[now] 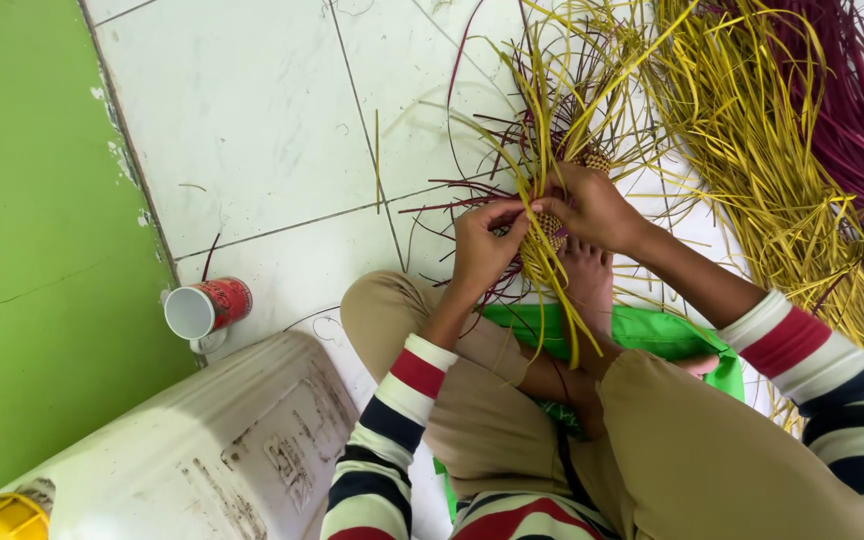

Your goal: Weaving colored straw or grass strands together to create a patterned object

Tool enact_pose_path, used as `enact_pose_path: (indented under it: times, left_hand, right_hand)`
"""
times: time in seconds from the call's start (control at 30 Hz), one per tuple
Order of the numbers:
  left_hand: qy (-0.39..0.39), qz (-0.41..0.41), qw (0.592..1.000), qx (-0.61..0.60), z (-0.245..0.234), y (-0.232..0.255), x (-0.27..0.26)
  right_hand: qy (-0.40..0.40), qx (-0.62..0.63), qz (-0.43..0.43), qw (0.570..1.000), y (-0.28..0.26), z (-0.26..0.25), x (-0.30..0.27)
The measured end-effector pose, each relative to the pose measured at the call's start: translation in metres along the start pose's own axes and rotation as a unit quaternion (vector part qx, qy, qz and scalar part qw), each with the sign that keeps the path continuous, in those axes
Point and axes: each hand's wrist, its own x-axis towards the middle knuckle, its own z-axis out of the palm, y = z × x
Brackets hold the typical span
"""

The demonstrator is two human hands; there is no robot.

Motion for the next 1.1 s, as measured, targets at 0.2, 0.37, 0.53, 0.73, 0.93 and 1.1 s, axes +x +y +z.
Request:
enact_pose_path:
  times: [0.2,0.37,0.53,0.73,0.93,1.1]
  left_hand:
    - [-0.033,-0.123,0.984,-0.126,0.003,-0.028,0.007]
    - [-0.003,-0.202,0.969,-0.145,0.014,-0.055,0.003]
    - [-0.005,-0.039,0.999,-0.005,0.009,-0.014,0.003]
    - [-0.018,-0.025,0.999,-0.011,-0.006,-0.016,0.003]
    - [-0.032,-0.019,0.999,-0.020,-0.008,-0.010,0.003]
    - [-0.093,-0.139,0.972,-0.167,-0.008,-0.042,0.009]
  right_hand:
    - [0.071,-0.144,-0.214,0.964,-0.026,0.007,-0.022]
    - [0.065,-0.224,-0.324,0.917,-0.020,0.003,-0.027]
    - [0.066,-0.157,-0.190,0.967,-0.006,0.004,-0.003]
    - [-0.013,-0.024,-0.040,0.999,-0.015,-0.009,0.008]
    - [0.028,-0.018,-0.018,0.999,-0.018,0.000,-0.003]
    - [0.059,-0.018,-0.094,0.994,-0.023,0.010,-0.011]
